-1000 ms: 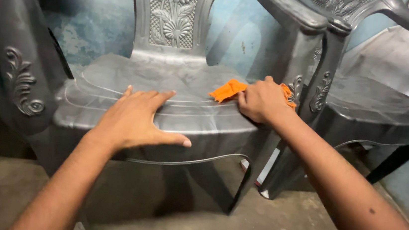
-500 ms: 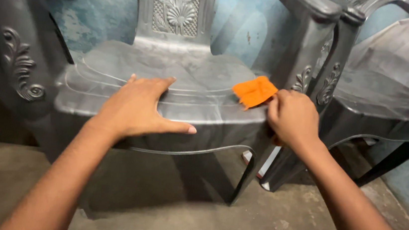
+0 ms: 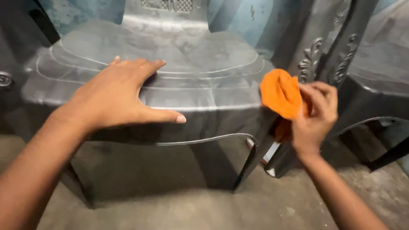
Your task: The person wipes the seat, armrests, and legs of a grey plastic chair using an orange cloth. The cleaning process involves wiping various surfaces of the chair in a repetitive manner.
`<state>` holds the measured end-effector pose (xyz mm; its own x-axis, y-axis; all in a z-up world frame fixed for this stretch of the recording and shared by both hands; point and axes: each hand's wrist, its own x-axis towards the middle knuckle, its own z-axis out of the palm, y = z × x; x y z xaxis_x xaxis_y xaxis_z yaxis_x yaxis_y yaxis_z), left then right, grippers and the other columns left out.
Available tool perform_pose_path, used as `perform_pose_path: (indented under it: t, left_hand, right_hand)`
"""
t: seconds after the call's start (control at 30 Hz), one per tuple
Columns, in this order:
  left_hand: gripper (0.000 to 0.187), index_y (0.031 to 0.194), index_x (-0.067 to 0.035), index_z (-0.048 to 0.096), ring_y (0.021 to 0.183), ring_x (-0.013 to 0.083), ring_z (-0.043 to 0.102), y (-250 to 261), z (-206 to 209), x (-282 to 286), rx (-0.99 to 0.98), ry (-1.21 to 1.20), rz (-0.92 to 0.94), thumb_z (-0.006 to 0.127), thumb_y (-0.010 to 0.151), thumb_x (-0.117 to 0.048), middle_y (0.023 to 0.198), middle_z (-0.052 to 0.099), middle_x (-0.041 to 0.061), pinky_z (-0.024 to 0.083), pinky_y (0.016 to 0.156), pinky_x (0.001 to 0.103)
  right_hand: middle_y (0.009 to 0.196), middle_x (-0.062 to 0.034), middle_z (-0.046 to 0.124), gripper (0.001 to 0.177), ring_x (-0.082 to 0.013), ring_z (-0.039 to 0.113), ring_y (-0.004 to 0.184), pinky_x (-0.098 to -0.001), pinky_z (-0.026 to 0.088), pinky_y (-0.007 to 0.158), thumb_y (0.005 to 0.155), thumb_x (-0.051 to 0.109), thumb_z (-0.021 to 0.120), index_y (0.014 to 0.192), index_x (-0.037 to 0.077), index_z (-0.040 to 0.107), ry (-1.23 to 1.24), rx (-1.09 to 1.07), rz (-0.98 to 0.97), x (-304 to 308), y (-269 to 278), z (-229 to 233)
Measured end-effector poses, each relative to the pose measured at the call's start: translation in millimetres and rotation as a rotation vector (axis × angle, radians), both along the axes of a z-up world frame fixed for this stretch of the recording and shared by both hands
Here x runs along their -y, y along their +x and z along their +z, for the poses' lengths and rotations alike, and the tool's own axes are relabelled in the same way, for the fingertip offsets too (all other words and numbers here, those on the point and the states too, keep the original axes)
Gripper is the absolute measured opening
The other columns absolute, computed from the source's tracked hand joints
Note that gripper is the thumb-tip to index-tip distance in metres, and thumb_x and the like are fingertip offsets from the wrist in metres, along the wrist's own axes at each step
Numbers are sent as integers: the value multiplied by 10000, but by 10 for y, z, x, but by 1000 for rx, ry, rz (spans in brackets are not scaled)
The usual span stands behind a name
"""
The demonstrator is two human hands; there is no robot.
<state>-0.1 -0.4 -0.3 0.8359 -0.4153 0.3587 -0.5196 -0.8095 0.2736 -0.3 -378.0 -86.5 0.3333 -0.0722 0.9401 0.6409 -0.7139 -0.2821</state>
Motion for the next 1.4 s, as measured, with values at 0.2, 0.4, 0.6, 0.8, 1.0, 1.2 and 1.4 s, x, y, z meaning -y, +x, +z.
perform_pose_path:
  t: [0.2,0.4,0.6,0.8,1.0,1.2,1.4]
  left_hand:
    - [1194,1456,-22,487,1303,354,522,-1,11,4,4,20,-7,756,578,-785,1413,571,181,245,1179,538]
    - [1185,1439,3,508,1260,372,542,-5,-34,-11,59,14,-31,763,595,-788,1358,603,196,340,1116,510]
    - [1182,1443,-10,508,1240,367,537,-10,-26,-8,49,17,-19,760,596,-796,1339,609,181,383,1071,481]
    - [1182,1430,-12,513,1238,376,527,-25,-17,4,46,20,-3,768,579,-793,1339,603,178,416,1015,491]
    - [1170,1425,-2,520,1231,383,536,-28,-22,3,60,12,-11,771,592,-784,1334,607,189,428,1017,487]
    - [1160,1426,-9,513,1230,384,547,-31,-12,6,36,-1,-11,759,588,-771,1345,606,185,354,1107,496]
    - [1187,1435,-21,501,1298,387,516,1,-13,5,26,5,-13,762,569,-790,1393,578,190,291,1166,528]
  right_hand:
    - [996,-108,680,183,-212,642,803,-310,496,728,925,-28,649,1103,-32,687,77,-120,-64,176,98,-621]
    - [941,-145,702,181,-293,699,851,-372,546,784,822,-8,673,1002,-14,688,-120,-247,-99,369,-73,-1387]
    - [961,-126,719,257,-270,732,884,-355,561,810,818,4,646,1075,0,655,-21,-586,-19,374,-299,-1897]
    - [838,-126,699,100,-275,724,794,-375,565,733,871,55,630,961,12,646,-72,-962,-2,460,-322,-2402]
    - [789,-175,686,126,-319,700,774,-427,563,696,801,41,641,922,15,621,-56,-1244,48,650,-139,-3196]
    - [862,-137,739,183,-284,744,851,-421,567,783,790,122,726,960,57,705,-307,-1498,-98,638,76,-3511]
    - [776,-20,678,114,-188,621,727,-374,509,668,867,141,662,907,50,719,-573,-1866,309,566,112,-3020]
